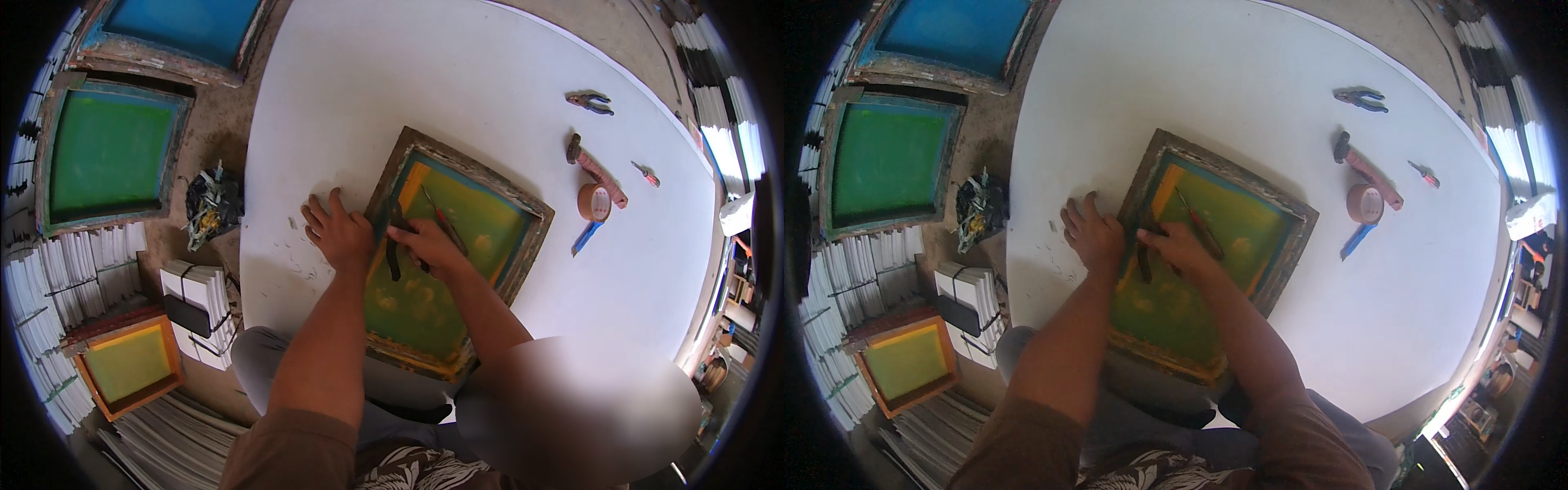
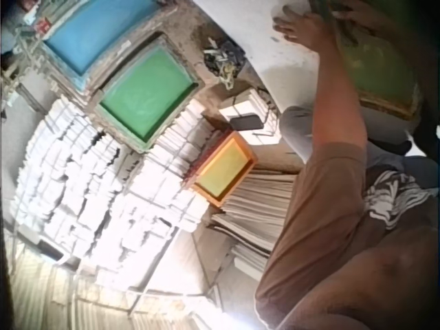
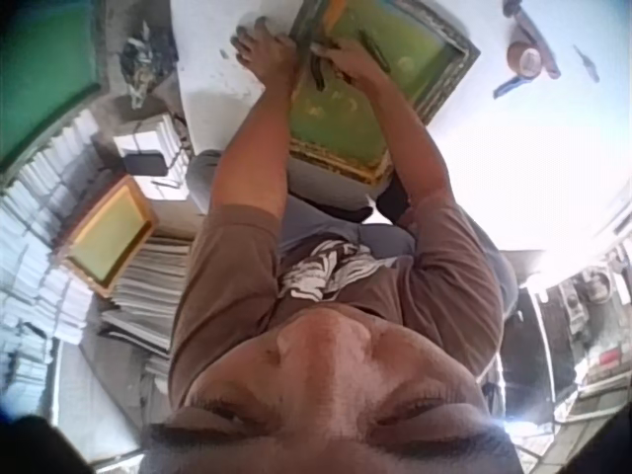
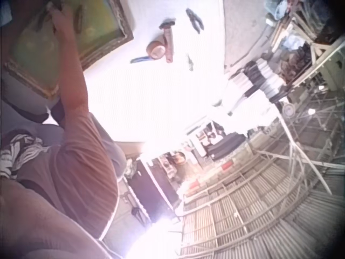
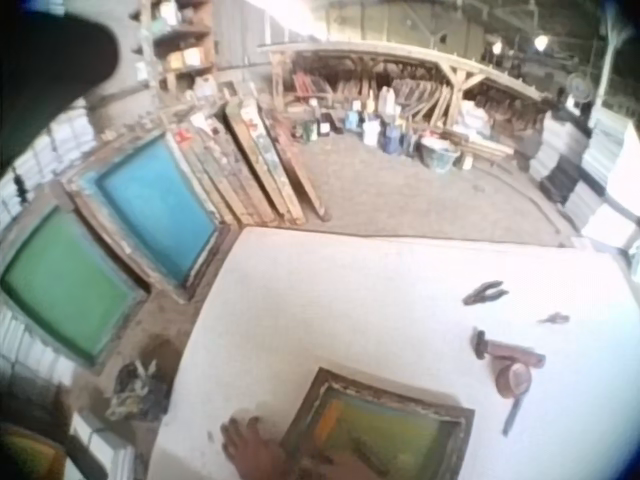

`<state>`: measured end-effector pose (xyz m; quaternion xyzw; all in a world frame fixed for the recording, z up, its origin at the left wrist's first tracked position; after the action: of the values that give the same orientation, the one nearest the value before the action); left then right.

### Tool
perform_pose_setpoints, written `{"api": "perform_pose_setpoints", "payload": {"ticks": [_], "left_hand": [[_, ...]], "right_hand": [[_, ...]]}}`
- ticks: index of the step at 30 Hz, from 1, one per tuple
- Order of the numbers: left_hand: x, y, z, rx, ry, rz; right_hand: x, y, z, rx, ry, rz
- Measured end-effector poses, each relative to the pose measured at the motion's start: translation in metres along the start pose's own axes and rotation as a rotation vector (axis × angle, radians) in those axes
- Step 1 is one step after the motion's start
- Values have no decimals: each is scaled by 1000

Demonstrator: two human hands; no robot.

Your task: The person sits on the floor and scrapes residue from the surface of a green screen printing frame using a utility knife and pliers. They remove debris from the frame edges and the surrounding floor, placing the waste into a black plastic bag.

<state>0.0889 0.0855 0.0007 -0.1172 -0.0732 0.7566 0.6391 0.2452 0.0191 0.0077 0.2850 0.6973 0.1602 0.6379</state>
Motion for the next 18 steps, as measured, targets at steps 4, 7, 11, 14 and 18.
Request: {"api": "perform_pose_setpoints", "payload": {"ticks": [4,7,11,14,18], "left_hand": [[0,2,-1,-7,8,12],[0,4,-2,-10,13,10],[0,4,-4,-7,15,19],[0,3,-4,2,6,11],[0,6,-6,1,4,7]], "right_hand": [[1,14,-8,147,21,-25],[2,23,-13,216,22,-44],[5,25,-16,263,13,-55],[13,17,-17,330,12,-56],[11,22,-26,434,-13,-65]]}}
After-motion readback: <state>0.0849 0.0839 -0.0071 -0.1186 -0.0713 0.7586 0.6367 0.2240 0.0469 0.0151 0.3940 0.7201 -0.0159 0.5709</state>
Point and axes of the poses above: each hand's wrist, its own x-axis towards the middle knuckle, its own z-axis out of the back of the hand, y = z × x, the point moved 2 cm from there along x, towards the middle knuckle, and after that the axes turned 5 degrees about -y, right-handed, at the moved point
